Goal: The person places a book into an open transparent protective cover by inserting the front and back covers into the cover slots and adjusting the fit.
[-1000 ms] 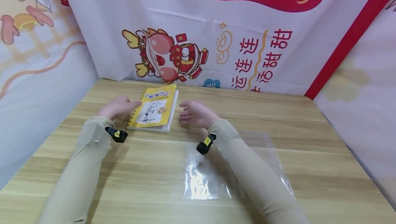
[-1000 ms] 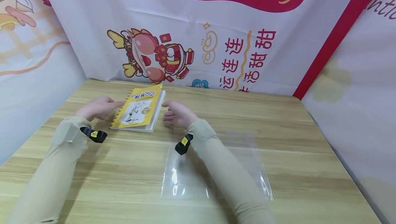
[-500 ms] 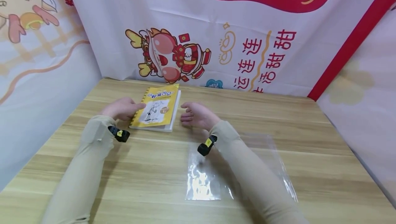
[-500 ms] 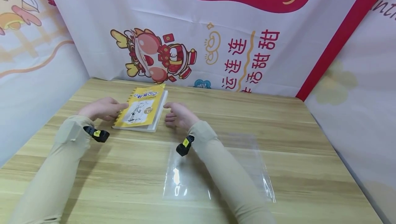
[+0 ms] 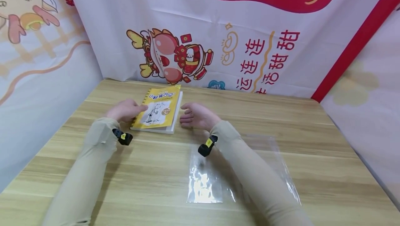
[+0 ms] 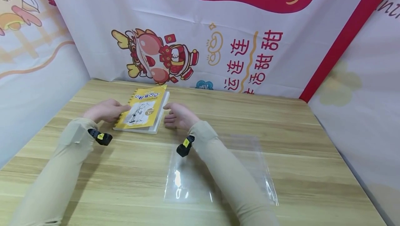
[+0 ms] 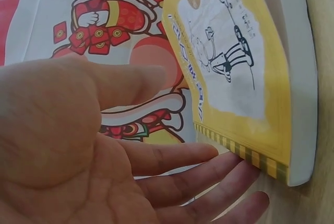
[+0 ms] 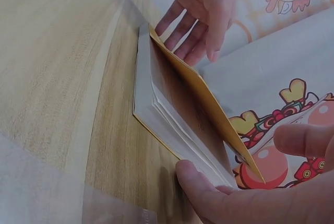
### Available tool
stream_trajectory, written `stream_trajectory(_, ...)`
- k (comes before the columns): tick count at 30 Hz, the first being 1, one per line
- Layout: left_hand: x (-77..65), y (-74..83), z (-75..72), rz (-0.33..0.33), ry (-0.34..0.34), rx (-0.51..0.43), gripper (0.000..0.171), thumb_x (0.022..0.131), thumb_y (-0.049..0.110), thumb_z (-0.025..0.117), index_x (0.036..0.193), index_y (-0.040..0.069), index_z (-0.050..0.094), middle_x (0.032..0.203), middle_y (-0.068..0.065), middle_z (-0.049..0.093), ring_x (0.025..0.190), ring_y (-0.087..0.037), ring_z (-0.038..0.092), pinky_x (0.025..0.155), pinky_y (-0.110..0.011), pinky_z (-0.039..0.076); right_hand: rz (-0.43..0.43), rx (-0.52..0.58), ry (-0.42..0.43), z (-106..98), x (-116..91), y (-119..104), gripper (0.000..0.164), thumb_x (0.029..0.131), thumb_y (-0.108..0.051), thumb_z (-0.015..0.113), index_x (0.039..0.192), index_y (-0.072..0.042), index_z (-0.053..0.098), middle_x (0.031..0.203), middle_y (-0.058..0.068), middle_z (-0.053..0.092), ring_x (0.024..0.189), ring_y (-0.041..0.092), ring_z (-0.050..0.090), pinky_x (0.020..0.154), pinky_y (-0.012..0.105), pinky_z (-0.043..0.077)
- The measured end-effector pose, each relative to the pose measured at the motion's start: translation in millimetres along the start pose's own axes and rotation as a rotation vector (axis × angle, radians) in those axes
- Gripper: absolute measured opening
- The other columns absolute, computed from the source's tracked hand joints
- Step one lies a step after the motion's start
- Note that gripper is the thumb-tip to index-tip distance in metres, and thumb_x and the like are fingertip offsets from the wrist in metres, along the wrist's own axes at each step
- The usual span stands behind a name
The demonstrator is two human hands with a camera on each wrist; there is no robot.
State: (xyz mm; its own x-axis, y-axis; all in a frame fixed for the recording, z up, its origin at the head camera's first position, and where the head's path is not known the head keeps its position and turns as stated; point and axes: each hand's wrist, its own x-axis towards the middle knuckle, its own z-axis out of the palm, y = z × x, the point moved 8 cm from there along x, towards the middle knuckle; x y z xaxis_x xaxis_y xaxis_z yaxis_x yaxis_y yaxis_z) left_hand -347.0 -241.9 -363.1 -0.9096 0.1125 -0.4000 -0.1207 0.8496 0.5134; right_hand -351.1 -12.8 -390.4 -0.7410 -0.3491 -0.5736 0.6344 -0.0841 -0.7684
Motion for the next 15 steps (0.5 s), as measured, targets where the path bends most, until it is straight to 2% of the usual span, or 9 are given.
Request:
stream_trajectory(7, 0.4, 2.2, 1.8, -0.001, 0.017, 0.003, 0.056, 0.098, 0.049, 0.041, 0.105, -0.004, 0.058, 0.089, -0.012, 0.059, 0.067, -0.017, 0.048, 0.061, -0.027, 0.041, 0.027, -0.010, -0.001, 2.5, 1.0, 1.9, 0.061, 0.094, -0.017, 0.057, 0.141, 0.006, 0.027, 0.134, 0.028, 0.041, 0.122, 0.038, 0.045, 0.096, 0.044, 0.041)
stream_trajectory(15, -3.7, 2.6, 3.0, -0.031, 0.022, -0.027, 0.056, 0.099, 0.046, 0.040, 0.113, -0.006, 0.053, 0.099, -0.016, 0.058, 0.079, -0.023, 0.052, 0.066, -0.028, 0.043, 0.044, 0.008, -0.013, 9.9, 1.4, 1.5, 0.062, 0.093, -0.017, 0.058, 0.143, 0.002, 0.027, 0.134, 0.026, 0.041, 0.123, 0.037, 0.044, 0.098, 0.044, 0.039)
